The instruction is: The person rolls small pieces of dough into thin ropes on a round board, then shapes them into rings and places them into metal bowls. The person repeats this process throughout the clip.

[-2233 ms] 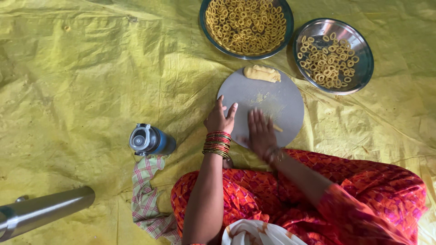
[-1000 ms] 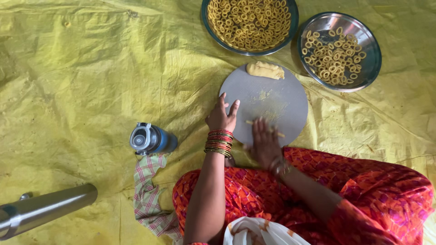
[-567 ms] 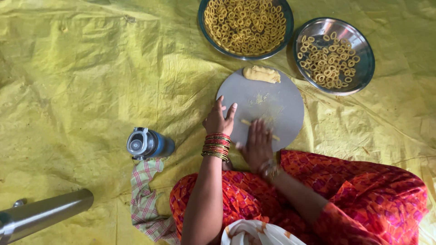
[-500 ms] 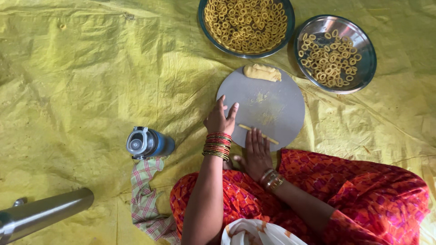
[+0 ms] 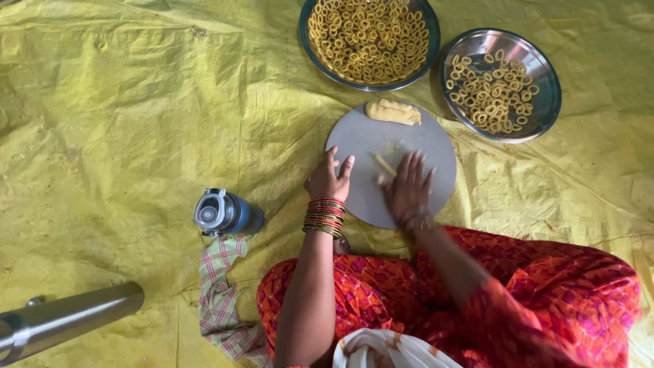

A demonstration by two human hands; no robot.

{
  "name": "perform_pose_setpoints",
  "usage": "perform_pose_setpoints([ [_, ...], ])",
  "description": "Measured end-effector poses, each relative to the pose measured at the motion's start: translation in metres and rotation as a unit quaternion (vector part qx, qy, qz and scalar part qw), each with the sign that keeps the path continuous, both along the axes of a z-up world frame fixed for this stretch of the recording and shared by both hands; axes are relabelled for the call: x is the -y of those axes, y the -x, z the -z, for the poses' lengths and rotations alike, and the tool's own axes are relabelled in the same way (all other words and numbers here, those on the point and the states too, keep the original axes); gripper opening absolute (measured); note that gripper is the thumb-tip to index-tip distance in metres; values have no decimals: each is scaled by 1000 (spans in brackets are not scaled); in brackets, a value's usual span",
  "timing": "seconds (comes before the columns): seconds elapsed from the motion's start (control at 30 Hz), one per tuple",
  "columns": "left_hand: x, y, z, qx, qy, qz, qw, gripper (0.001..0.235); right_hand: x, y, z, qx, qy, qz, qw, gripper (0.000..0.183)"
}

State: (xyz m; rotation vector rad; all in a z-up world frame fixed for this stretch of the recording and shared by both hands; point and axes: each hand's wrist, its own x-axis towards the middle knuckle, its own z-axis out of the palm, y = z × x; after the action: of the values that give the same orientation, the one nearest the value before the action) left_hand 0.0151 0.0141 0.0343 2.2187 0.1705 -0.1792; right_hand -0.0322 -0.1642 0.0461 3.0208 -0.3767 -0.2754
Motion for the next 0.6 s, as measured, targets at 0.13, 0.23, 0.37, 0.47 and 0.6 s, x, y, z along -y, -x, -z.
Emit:
perform_pose_setpoints([
  [0.13, 7, 4, 5, -2, -8, 39, 999, 48, -15, 71, 18, 3, -63, -104, 993, 82],
  [0.23, 6, 7, 3, 4, 6, 59, 998, 39, 6, 84, 14, 42, -126, -117, 984, 63],
  [0.37, 2, 11, -4, 52, 3, 100, 994, 36, 28, 72, 10, 144, -141, -74, 977, 34],
  [0.47, 3, 15, -12, 112, -26, 179, 977, 39, 28, 70, 13, 141, -172, -90, 971, 20],
  [0.6, 5, 21, -20, 24, -60, 273, 960, 42, 21, 77, 16, 160, -186, -110, 963, 35],
])
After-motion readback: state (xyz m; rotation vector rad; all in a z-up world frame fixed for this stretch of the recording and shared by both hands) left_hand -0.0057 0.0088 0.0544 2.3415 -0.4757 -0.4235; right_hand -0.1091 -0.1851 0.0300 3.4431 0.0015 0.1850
